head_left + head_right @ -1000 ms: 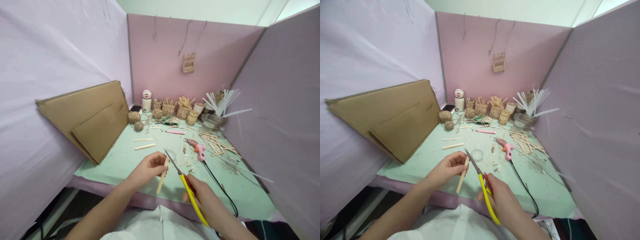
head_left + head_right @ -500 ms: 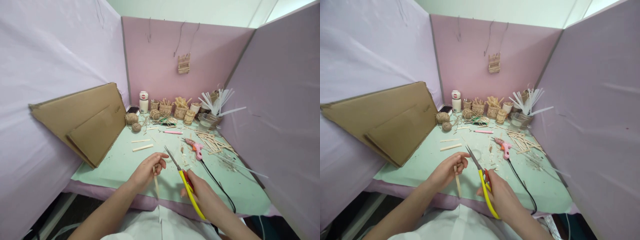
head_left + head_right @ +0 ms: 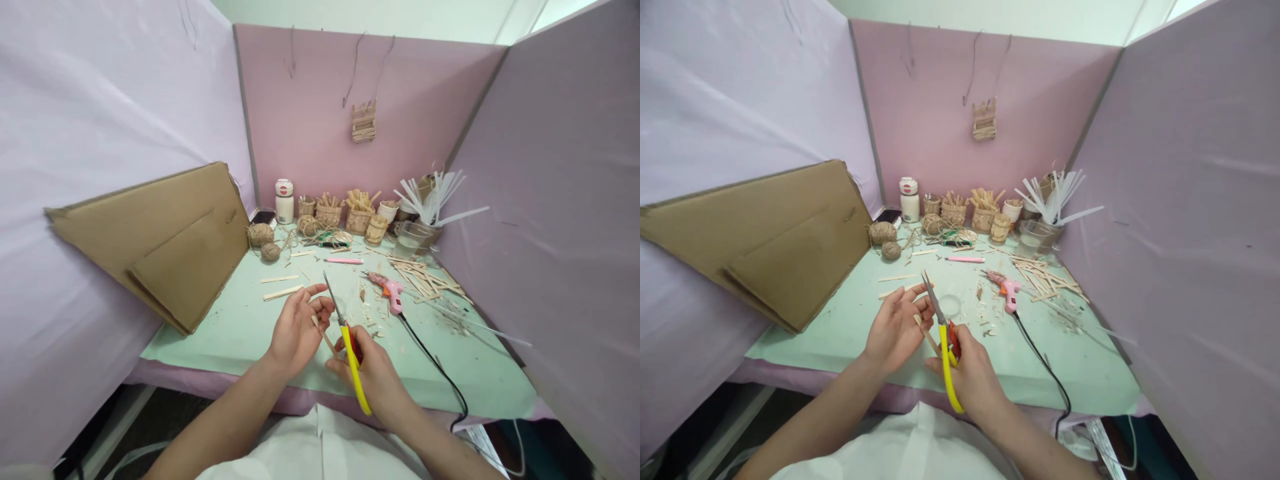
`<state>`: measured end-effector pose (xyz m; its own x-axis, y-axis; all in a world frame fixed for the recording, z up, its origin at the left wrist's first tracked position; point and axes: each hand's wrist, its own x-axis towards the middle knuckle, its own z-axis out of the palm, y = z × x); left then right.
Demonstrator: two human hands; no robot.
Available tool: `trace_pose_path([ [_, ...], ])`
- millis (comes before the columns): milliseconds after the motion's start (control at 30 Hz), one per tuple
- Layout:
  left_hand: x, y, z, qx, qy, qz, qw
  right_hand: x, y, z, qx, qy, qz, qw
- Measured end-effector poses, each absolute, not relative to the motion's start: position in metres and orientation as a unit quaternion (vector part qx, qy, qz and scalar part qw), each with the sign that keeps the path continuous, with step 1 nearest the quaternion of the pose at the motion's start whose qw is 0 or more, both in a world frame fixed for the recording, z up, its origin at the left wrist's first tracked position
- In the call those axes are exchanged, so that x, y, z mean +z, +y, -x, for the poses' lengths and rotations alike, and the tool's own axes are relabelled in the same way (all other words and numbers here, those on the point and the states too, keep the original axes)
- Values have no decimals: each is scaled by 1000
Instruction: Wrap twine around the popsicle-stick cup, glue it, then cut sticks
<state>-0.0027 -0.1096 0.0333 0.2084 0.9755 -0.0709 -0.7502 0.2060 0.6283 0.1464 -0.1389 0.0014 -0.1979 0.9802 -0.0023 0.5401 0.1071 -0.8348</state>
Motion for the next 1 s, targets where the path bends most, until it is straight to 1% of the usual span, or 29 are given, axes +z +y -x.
trace_pose_path([
  [300,32,-115,-1,573,215,-209,763,-6,-140,-145,408,-642,542,357],
  [500,9,-118,-1,556,269,-298,728,-14,-134,-152,465,-589,511,419],
  [667,3,-122,-2,533,295,-388,692,-15,-135,-153,501,-581,493,411],
  [833,5,-122,-3,528,318,-409,673,-11,-138,-152,508,-594,478,401],
  [933,7,-120,1,536,326,-401,668,-2,-141,-156,492,-622,473,384],
  [1000,9,-118,6,540,336,-406,656,5,-143,-160,468,-652,480,354],
])
